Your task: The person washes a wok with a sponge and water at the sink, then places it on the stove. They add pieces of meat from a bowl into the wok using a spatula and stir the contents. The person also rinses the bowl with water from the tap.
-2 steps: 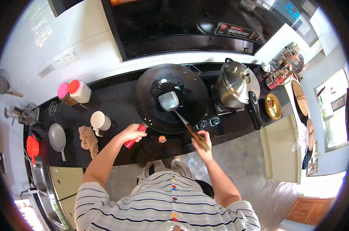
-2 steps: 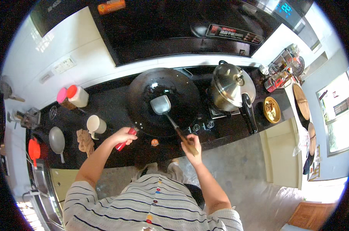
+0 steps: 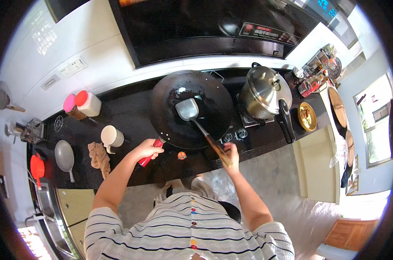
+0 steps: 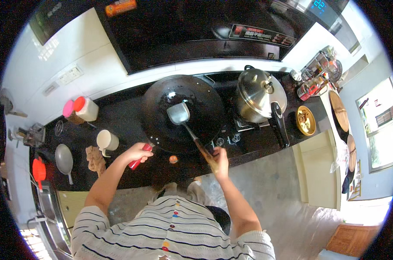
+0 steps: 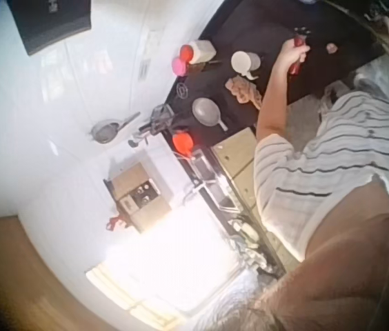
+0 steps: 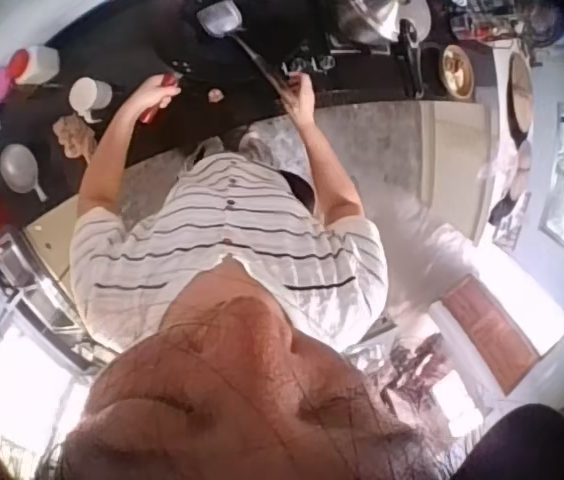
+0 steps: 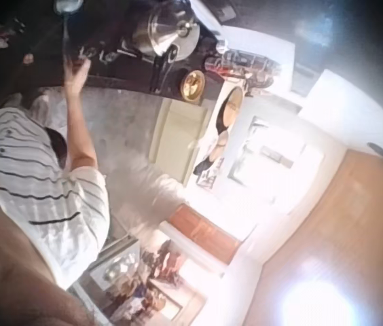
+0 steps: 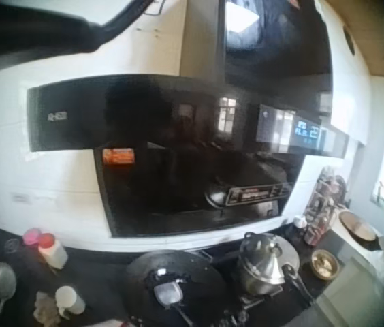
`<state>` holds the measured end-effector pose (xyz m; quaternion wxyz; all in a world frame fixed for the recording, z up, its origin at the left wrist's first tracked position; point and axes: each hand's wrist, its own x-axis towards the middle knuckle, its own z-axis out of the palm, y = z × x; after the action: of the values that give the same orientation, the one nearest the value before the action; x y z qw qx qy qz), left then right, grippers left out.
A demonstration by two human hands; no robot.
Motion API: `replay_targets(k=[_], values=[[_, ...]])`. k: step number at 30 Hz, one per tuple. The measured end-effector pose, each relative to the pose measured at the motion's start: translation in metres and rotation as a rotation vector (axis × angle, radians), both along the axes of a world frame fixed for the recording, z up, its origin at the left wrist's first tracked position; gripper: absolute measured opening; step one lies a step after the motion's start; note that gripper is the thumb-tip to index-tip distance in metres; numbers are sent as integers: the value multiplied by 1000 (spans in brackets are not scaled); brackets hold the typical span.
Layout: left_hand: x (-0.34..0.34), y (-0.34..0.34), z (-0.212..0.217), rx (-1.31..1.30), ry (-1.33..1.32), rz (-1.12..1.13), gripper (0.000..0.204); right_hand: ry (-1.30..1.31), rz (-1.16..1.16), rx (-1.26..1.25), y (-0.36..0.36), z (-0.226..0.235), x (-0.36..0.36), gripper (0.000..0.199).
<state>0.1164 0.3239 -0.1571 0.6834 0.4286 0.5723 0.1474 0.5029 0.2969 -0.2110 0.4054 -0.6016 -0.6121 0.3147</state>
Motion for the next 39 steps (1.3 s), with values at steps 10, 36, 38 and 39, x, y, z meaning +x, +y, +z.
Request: replay_targets(k=[10,36,38,39], values=[[19,-9,25,513,790,-252,41,-1082,-71,-547,102,-57,14,61],[49,-36,21,633,1152,-42,40,-1375,468,-548,127,-69,40,58],[49,-38,23,647,1153,-26,40,-1344,449,-574,127,-68,37,58],[50,-39,24,659,1143,-10,40,-1333,441,-587,127,-67,35,58]])
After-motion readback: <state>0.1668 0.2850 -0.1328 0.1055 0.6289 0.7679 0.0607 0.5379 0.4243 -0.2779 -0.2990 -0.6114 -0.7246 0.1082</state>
